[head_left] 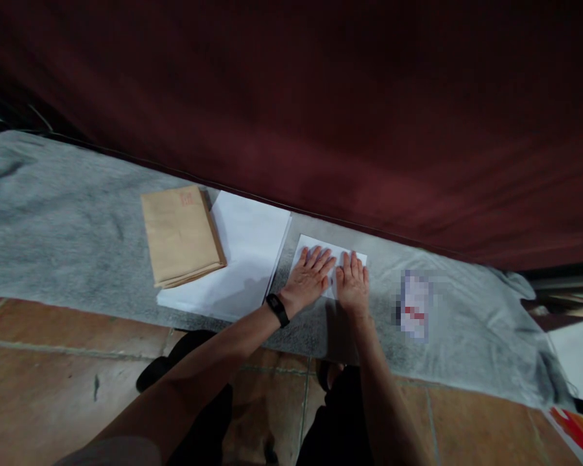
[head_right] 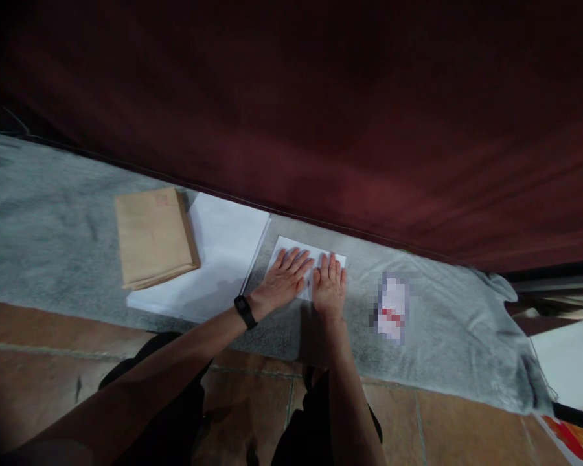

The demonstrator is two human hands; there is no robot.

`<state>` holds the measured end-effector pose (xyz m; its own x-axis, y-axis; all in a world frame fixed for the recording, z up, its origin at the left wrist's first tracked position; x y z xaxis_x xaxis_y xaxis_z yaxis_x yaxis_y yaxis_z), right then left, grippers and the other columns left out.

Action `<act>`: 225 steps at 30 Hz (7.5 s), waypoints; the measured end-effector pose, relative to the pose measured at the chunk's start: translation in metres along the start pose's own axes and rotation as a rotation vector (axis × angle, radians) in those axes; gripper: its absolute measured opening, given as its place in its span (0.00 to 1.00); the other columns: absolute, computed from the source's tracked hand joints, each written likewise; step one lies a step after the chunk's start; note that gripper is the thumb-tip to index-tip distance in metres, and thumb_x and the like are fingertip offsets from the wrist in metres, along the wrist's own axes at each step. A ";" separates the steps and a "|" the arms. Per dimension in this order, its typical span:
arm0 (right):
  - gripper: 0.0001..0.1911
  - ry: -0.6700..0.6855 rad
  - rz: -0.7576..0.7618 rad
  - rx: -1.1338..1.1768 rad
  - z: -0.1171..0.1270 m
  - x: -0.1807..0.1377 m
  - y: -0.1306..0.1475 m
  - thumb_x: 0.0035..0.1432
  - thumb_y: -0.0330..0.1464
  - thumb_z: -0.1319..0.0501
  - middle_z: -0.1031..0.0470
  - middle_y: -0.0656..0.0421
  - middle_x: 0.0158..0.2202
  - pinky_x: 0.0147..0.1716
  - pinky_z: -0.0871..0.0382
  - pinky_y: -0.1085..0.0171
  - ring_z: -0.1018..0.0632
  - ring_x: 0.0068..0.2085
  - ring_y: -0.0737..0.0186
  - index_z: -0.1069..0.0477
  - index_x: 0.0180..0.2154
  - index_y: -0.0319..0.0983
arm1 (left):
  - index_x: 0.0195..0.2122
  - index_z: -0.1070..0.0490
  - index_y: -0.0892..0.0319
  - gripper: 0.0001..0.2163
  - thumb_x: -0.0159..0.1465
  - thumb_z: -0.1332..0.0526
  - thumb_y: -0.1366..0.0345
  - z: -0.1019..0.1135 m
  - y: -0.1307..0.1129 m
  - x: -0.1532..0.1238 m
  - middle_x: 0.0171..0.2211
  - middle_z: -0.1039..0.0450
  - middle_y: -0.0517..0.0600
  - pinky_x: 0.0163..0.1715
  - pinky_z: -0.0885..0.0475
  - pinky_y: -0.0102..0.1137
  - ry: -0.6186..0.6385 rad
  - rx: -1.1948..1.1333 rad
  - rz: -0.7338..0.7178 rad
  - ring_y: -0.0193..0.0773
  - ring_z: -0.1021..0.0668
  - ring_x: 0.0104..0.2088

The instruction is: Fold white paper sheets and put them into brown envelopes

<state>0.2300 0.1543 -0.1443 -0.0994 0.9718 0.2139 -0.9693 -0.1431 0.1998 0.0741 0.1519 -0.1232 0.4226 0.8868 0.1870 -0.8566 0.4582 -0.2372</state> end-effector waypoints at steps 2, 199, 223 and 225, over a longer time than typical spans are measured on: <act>0.30 0.022 -0.015 0.053 0.002 0.001 0.002 0.75 0.40 0.62 0.43 0.47 0.72 0.68 0.48 0.47 0.42 0.72 0.51 0.45 0.71 0.36 | 0.69 0.40 0.57 0.24 0.73 0.51 0.59 0.001 -0.002 0.000 0.72 0.45 0.54 0.71 0.54 0.59 0.015 0.001 0.012 0.54 0.44 0.72; 0.20 0.205 -0.349 -0.018 0.062 -0.018 -0.028 0.70 0.34 0.46 0.24 0.48 0.51 0.43 0.29 0.61 0.19 0.44 0.54 0.31 0.60 0.38 | 0.68 0.40 0.59 0.27 0.68 0.53 0.78 0.028 -0.005 -0.061 0.72 0.44 0.58 0.72 0.48 0.51 0.126 0.108 -0.388 0.45 0.42 0.72; 0.27 0.134 0.169 0.199 0.013 -0.016 0.016 0.75 0.39 0.58 0.43 0.55 0.72 0.71 0.52 0.49 0.44 0.73 0.57 0.41 0.69 0.41 | 0.66 0.39 0.73 0.25 0.72 0.49 0.61 0.007 -0.024 -0.046 0.66 0.36 0.67 0.72 0.52 0.51 0.027 0.123 -0.293 0.50 0.40 0.71; 0.27 0.142 0.159 0.165 0.013 -0.015 0.011 0.76 0.39 0.59 0.44 0.55 0.73 0.71 0.53 0.49 0.45 0.73 0.57 0.42 0.69 0.41 | 0.68 0.42 0.72 0.27 0.72 0.48 0.62 0.008 -0.024 -0.046 0.68 0.38 0.67 0.72 0.52 0.51 0.023 0.115 -0.286 0.50 0.40 0.71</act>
<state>0.2234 0.1358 -0.1326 -0.2897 0.9494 0.1214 -0.8902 -0.3139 0.3302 0.0726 0.0998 -0.1187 0.6572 0.7243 0.2085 -0.7291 0.6810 -0.0681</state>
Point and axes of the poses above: each hand's wrist, its own x-axis towards the middle knuckle, its own z-axis out of the back of the hand, y = z × x, the point moved 2 cm from there along x, towards the middle knuckle
